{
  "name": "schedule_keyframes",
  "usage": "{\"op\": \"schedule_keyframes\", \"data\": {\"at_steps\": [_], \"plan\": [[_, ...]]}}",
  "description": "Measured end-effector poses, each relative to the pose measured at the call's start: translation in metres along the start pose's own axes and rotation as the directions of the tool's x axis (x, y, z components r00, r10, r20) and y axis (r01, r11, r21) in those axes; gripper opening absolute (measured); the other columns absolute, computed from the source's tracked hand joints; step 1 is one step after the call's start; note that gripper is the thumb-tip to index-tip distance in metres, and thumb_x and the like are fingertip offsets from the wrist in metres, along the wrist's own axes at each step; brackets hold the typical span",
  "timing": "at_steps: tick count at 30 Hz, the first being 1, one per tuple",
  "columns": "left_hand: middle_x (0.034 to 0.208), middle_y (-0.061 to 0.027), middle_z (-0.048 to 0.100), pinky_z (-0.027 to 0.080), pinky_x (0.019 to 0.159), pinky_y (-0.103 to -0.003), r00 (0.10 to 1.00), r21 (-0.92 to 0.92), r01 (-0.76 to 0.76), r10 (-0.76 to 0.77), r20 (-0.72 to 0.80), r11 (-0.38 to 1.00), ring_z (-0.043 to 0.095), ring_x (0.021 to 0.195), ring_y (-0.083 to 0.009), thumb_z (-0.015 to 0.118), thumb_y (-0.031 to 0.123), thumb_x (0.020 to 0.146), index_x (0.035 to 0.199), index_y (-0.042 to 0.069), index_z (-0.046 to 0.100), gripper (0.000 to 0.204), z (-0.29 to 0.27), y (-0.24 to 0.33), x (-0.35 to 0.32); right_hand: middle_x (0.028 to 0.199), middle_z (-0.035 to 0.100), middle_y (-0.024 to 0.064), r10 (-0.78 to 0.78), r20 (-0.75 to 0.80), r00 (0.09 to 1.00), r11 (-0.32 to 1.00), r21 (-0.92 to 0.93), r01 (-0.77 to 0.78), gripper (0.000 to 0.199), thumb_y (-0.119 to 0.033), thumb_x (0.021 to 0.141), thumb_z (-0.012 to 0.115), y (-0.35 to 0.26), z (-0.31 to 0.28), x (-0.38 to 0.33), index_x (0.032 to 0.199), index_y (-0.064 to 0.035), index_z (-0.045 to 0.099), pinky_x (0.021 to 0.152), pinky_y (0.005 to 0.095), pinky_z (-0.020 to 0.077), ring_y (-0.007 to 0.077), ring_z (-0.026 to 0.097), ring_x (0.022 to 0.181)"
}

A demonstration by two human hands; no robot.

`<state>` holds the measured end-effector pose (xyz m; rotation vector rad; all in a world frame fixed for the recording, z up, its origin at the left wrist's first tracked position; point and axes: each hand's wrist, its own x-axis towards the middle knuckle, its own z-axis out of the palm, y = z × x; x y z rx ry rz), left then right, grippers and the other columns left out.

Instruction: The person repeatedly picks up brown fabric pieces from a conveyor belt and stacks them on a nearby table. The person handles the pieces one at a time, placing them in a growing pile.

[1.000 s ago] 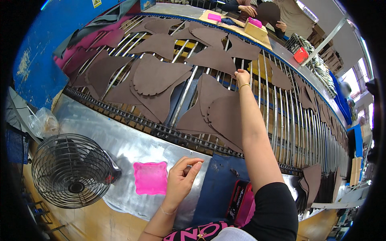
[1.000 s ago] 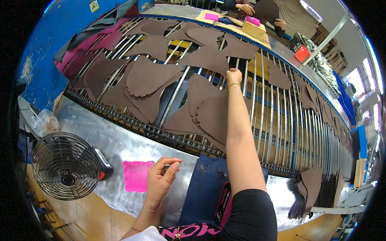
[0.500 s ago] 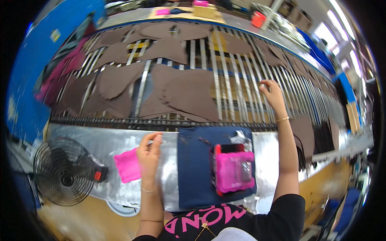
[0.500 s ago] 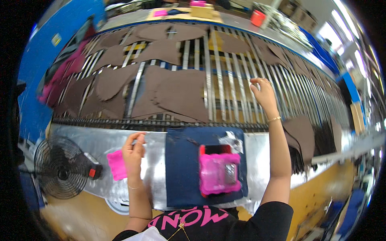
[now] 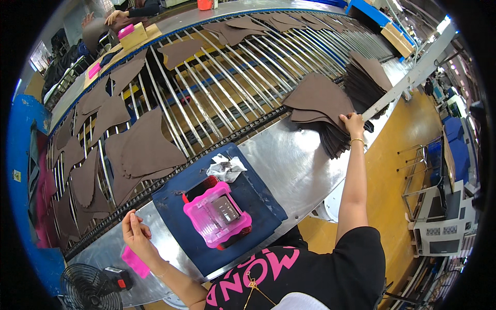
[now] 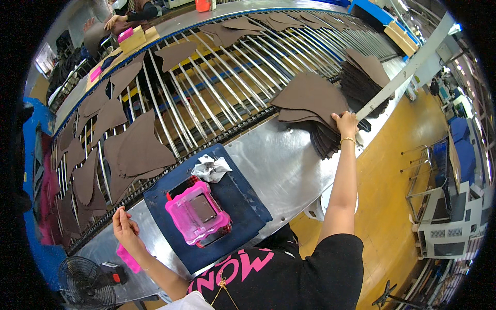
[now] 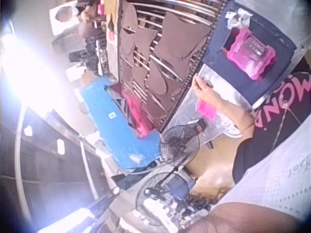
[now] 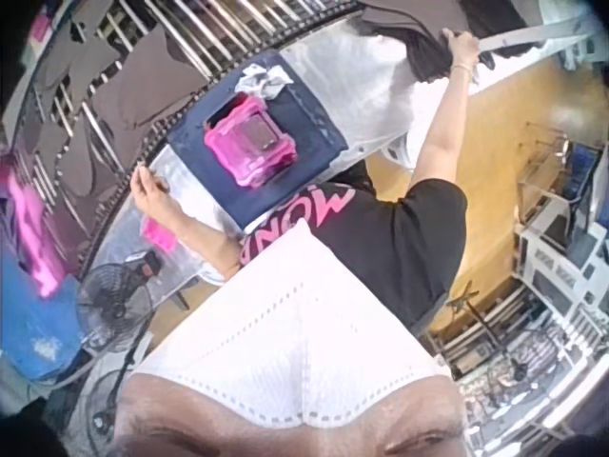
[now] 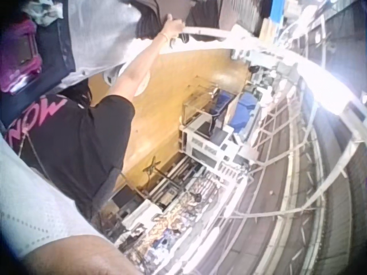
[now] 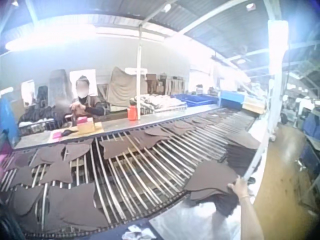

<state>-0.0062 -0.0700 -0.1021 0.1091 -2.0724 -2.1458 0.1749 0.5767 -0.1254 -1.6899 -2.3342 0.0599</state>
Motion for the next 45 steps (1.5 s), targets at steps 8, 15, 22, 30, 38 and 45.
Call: {"op": "schedule_keyframes", "data": {"at_steps": [8,15,22,30,38,45], "plan": [[0.076,-0.0011,0.053,0.027,0.04,-0.018,0.999,0.049,0.041,-0.042,0.016,0.998,0.038,0.045,-0.0028,0.057,0.017,0.093,0.103,0.001,0.062,0.019,-0.005,0.002,-0.013,0.1,0.066,0.0219,0.008,-0.114,0.993,1.0,0.009,-0.007,0.06,-0.048,0.062,0.08,-0.014,0.007,0.003,0.1,-0.0032,0.067,0.084,0.0444,0.0494,0.0363,0.063,0.095],[0.075,-0.001,0.054,0.026,0.04,-0.018,0.999,0.023,0.045,-0.045,0.016,0.999,0.039,0.044,-0.0024,0.059,0.018,0.092,0.101,0.003,0.063,0.018,-0.006,0.008,-0.021,0.111,0.062,0.0244,-0.164,-0.024,0.986,0.986,-0.033,0.163,0.075,-0.058,0.064,0.074,0.022,0.03,0.045,0.115,-0.0031,0.063,0.094,0.0437,0.0441,0.0385,0.055,0.108],[0.076,-0.0002,0.056,0.026,0.041,-0.018,0.999,0.054,0.047,-0.048,0.009,0.997,0.039,0.046,-0.0016,0.061,0.019,0.091,0.098,0.002,0.065,0.019,-0.003,0.02,-0.029,0.109,0.06,0.025,-0.198,-0.057,0.979,0.972,-0.139,0.188,0.065,-0.04,0.071,0.076,-0.002,0.015,0.028,0.119,-0.0025,0.054,0.09,0.0455,0.0449,0.0408,0.055,0.105],[0.079,-0.0009,0.057,0.033,0.043,-0.017,0.995,0.024,0.041,-0.043,0.095,0.999,0.044,0.051,-0.002,0.061,0.017,0.091,0.098,0.001,0.065,0.018,0.017,0.042,-0.02,0.099,0.062,0.02,-0.375,-0.065,0.925,0.781,0.515,0.353,0.039,-0.021,0.096,0.048,-0.094,-0.117,-0.077,0.131,-0.0047,0.043,0.039,0.0272,0.05,0.0222,0.067,0.066],[0.09,-0.0062,0.062,0.048,0.057,-0.023,0.879,-0.034,-0.392,0.385,0.282,0.92,0.063,0.069,-0.0138,0.06,0.023,0.091,0.127,0.002,0.05,0.043,0.071,0.041,-0.007,0.101,0.062,0.0163,-0.785,-0.046,0.617,-0.004,0.998,0.069,0.029,-0.016,0.096,0.049,-0.189,-0.161,-0.194,0.119,-0.0037,0.036,0.038,0.0231,0.0497,0.0232,0.067,0.062],[0.066,-0.0081,0.063,0.042,0.041,-0.022,0.971,0.054,-0.048,0.034,0.238,0.997,0.057,0.048,-0.0098,0.063,0.021,0.089,0.096,-0.003,0.061,0.025,-0.004,0.102,-0.013,0.101,0.064,0.0135,-0.948,-0.192,0.256,-0.117,0.953,0.28,0.035,-0.002,0.086,0.065,-0.224,-0.128,-0.263,0.115,0.0,0.046,0.065,0.0246,0.052,0.0211,0.067,0.074]]}}
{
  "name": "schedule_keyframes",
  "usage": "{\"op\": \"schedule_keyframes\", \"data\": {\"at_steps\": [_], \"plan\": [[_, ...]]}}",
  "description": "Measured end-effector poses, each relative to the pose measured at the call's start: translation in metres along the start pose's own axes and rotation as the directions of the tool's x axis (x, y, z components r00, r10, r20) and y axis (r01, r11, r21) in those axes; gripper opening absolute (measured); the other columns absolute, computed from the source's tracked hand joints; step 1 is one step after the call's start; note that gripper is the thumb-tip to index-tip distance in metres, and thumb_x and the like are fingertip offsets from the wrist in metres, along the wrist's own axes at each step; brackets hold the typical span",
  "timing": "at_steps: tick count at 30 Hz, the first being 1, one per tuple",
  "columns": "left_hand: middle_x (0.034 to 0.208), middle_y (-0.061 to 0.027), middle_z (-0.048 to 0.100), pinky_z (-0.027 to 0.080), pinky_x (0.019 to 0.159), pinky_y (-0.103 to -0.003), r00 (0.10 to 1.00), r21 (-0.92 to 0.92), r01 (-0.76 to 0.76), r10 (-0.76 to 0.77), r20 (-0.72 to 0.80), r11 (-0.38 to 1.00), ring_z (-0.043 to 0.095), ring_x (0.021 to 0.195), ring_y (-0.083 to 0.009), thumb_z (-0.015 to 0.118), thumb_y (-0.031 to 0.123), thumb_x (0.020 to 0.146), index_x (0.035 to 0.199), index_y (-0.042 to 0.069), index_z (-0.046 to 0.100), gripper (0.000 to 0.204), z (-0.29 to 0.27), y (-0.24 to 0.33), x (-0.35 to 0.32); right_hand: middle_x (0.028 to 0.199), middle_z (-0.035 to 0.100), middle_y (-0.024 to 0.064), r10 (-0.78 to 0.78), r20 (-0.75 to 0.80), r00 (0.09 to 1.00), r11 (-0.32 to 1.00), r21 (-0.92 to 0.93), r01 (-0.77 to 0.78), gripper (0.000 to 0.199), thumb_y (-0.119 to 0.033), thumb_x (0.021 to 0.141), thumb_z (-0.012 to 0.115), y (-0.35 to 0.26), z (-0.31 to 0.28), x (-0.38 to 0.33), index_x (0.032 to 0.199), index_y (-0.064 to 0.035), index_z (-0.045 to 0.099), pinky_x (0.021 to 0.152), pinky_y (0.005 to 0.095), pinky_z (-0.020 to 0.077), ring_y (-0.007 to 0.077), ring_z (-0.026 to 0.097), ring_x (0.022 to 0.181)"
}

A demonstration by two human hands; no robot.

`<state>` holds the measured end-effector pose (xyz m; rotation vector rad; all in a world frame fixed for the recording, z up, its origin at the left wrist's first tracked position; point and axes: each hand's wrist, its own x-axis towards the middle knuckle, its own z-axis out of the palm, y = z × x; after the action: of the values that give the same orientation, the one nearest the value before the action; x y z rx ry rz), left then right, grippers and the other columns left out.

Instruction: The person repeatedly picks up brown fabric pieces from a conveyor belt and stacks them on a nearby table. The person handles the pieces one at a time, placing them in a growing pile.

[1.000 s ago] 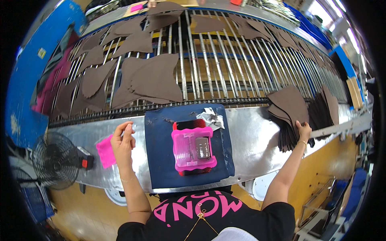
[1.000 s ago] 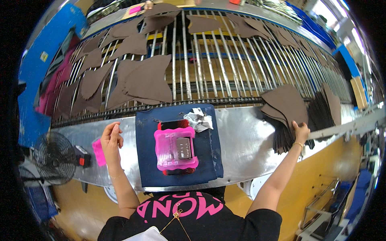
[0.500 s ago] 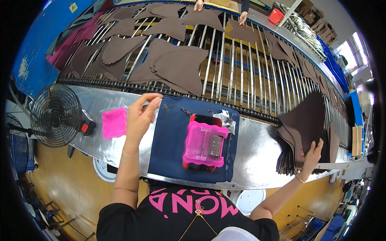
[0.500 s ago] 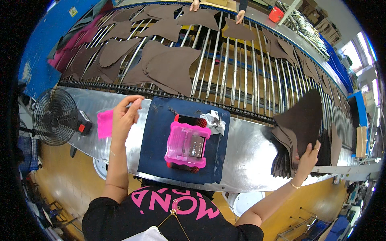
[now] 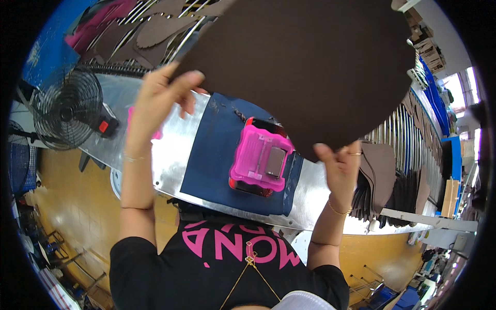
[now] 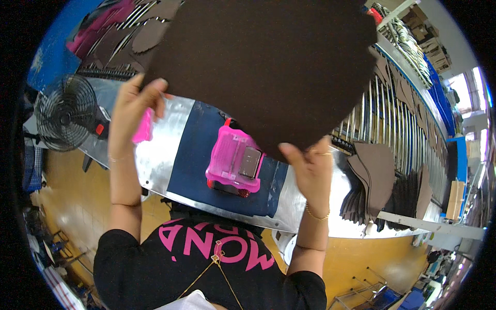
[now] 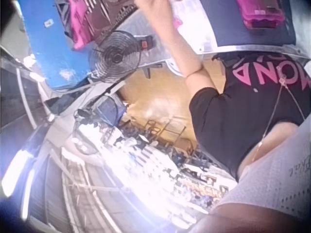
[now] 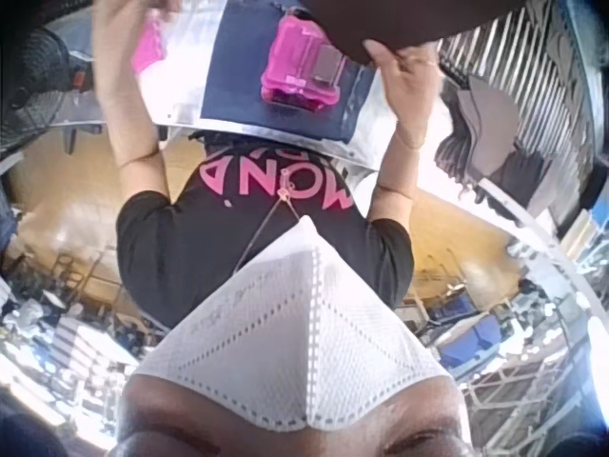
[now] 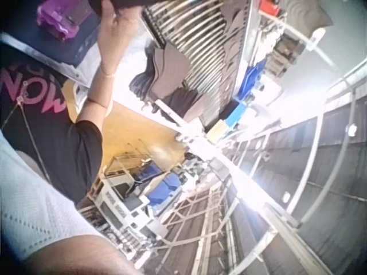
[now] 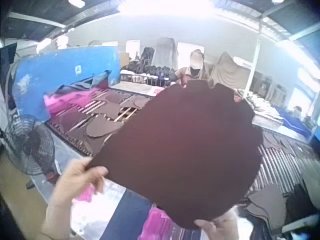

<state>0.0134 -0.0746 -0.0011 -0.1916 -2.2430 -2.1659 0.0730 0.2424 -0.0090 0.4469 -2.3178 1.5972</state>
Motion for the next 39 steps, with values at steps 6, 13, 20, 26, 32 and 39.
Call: {"op": "schedule_keyframes", "data": {"at_steps": [6,13,20,26,32,39], "plan": [[0.062,-0.002,0.058,0.041,0.047,-0.019,0.98,0.251,-0.148,0.177,-0.095,0.957,0.056,0.052,-0.0065,0.065,0.014,0.088,0.094,-0.001,0.064,0.016,-0.046,0.011,-0.031,0.084,0.069,0.0133,-0.004,0.075,0.997,0.991,-0.135,0.015,0.013,-0.003,0.075,0.074,0.02,0.032,-0.017,0.086,-0.0007,0.068,0.063,0.0278,0.0481,0.0215,0.066,0.071],[0.063,-0.0029,0.058,0.041,0.045,-0.02,0.999,0.23,-0.008,-0.002,0.041,0.973,0.056,0.051,-0.0075,0.061,0.006,0.087,0.09,-0.003,0.064,0.01,-0.037,-0.008,-0.043,0.085,0.069,0.0124,-0.172,0.138,0.975,0.886,-0.412,0.215,0.014,0.0,0.075,0.069,0.026,0.006,-0.039,0.089,-0.0009,0.069,0.064,0.0299,0.0486,0.0261,0.065,0.071],[0.069,-0.007,0.054,0.044,0.054,-0.029,0.902,0.5,-0.379,0.189,0.388,0.779,0.058,0.061,-0.0184,0.067,0.001,0.077,0.081,-0.002,0.064,0.006,0.031,-0.032,-0.03,0.083,0.069,0.0125,0.099,0.024,0.995,0.91,-0.407,-0.08,0.015,0.003,0.076,0.064,0.048,-0.045,-0.097,0.09,0.0012,0.069,0.065,0.0271,0.0502,0.0216,0.066,0.073],[0.078,-0.0034,0.051,0.042,0.058,-0.034,0.743,0.455,-0.631,0.322,0.586,0.628,0.052,0.075,-0.0226,0.071,0.006,0.069,0.079,0.008,0.068,0.011,0.092,-0.023,-0.023,0.083,0.068,0.0092,0.338,-0.251,0.907,0.867,-0.292,-0.403,0.018,-0.006,0.08,0.058,0.051,-0.122,-0.155,0.092,0.0032,0.068,0.07,0.0242,0.0485,0.0147,0.062,0.076],[0.09,-0.0072,0.049,0.042,0.075,-0.036,0.586,0.319,-0.783,0.459,0.669,0.534,0.047,0.088,-0.0255,0.073,0.014,0.07,0.082,0.009,0.067,0.014,0.14,-0.022,-0.011,0.078,0.059,0.0012,0.3,-0.454,0.839,0.954,0.12,-0.276,0.005,-0.005,0.09,0.059,0.03,-0.173,-0.14,0.092,-0.0013,0.062,0.063,0.0228,0.0431,0.0066,0.047,0.067],[0.097,-0.0097,0.054,0.042,0.08,-0.033,0.809,0.483,-0.586,0.497,0.313,0.65,0.051,0.092,-0.0264,0.071,0.015,0.077,0.107,0.007,0.064,0.032,0.093,0.0,0.01,0.11,0.062,0.0168,0.394,-0.535,0.747,0.917,0.176,-0.358,0.041,-0.01,0.089,0.062,0.113,-0.146,-0.039,0.12,0.0133,0.051,0.086,0.0275,0.0451,0.0182,0.059,0.099]]}}
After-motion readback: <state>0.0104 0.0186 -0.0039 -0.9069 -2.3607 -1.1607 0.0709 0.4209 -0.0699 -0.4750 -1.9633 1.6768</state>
